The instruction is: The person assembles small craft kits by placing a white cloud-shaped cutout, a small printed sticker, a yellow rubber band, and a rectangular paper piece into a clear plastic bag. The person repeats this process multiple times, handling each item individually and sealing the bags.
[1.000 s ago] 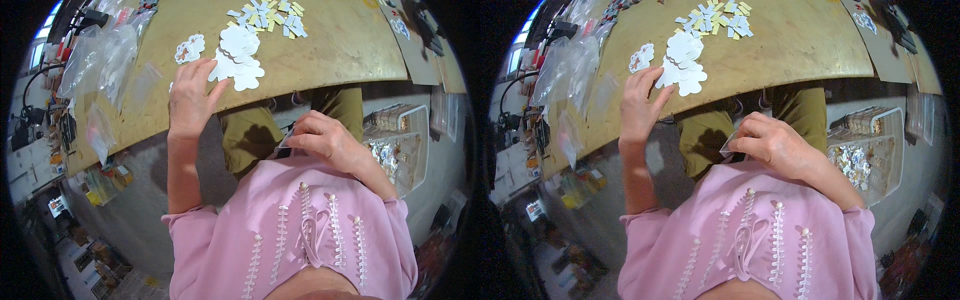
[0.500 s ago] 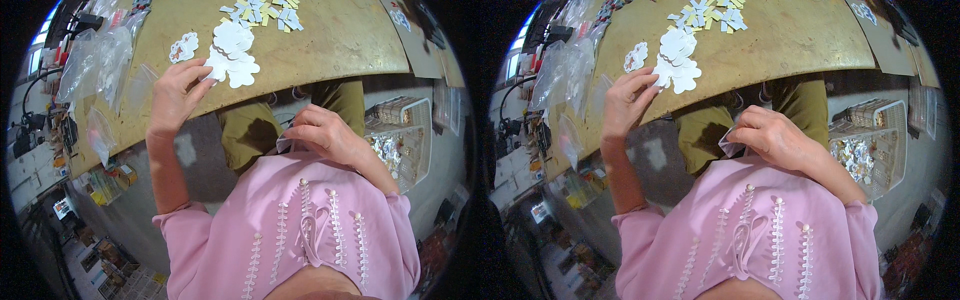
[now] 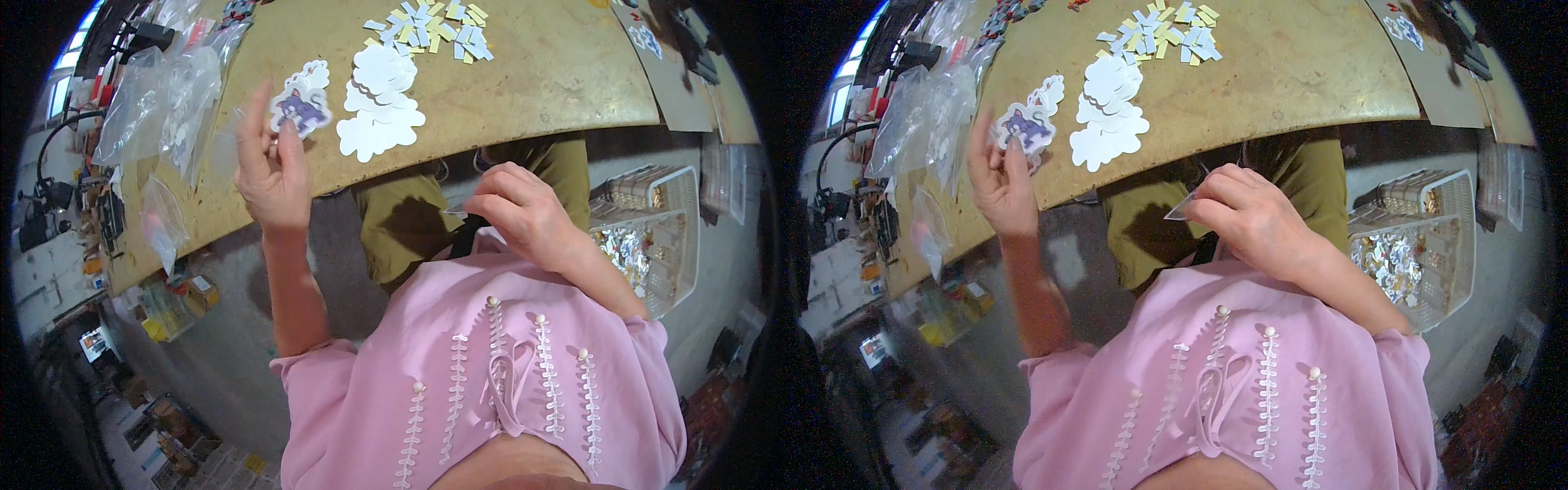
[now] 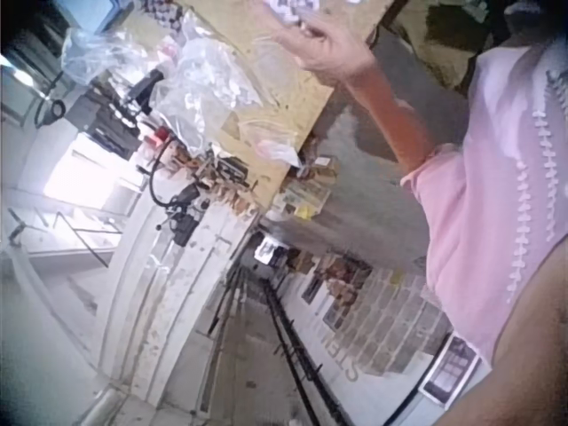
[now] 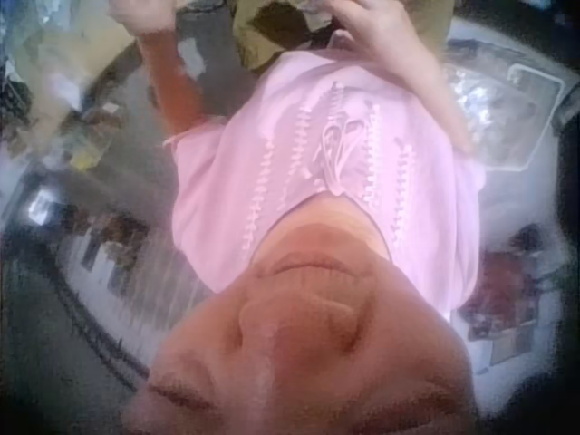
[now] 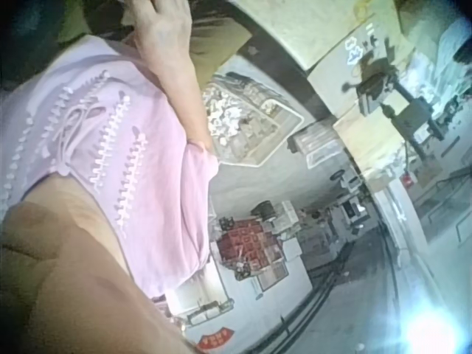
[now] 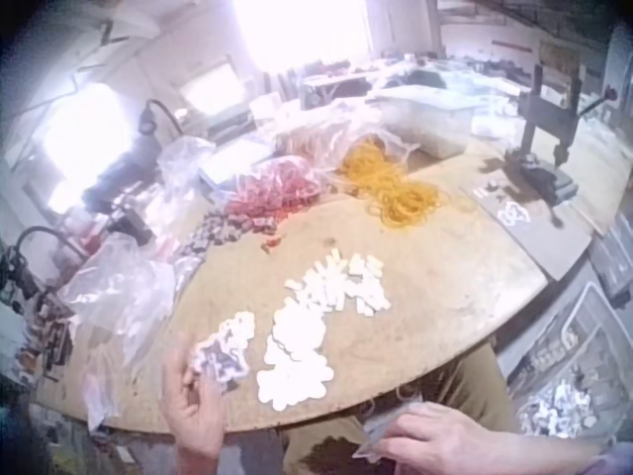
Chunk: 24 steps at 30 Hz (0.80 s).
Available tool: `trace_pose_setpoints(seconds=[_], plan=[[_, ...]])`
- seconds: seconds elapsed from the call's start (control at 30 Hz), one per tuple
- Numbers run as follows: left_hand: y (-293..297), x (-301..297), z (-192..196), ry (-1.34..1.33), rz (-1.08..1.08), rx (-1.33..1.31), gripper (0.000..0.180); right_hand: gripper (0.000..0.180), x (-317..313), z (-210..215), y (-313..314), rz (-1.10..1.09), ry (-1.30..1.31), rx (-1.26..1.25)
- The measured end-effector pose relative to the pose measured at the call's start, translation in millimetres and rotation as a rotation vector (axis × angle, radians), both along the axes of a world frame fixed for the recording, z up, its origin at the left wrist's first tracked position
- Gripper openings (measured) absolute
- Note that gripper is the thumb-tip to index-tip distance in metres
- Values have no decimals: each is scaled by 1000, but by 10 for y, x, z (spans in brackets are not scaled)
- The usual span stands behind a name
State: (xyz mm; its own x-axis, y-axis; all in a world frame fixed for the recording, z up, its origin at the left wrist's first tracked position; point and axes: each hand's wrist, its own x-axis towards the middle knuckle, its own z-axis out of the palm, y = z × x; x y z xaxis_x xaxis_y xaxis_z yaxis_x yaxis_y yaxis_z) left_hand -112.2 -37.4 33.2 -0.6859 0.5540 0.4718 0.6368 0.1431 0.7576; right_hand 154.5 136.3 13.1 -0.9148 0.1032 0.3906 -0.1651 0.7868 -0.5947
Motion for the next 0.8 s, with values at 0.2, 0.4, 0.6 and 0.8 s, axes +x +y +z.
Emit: trace_pose_setpoints(seconds=[0.2, 0.4, 0.6, 0.8], plan=[[-120, 606, 232, -595, -315, -10, 49, 27, -127, 71, -41, 14, -7, 50], [-289, 793, 225, -37, -306, -161, 40, 21, -161, 107, -97, 23, -3, 52], [-158, 811, 188, 53, -282, -8, 27, 20, -165, 90, -138, 13, 3, 51], [-241, 1005, 107, -395, -314, -51, 25, 21, -139, 67, -142, 21, -13, 73]])
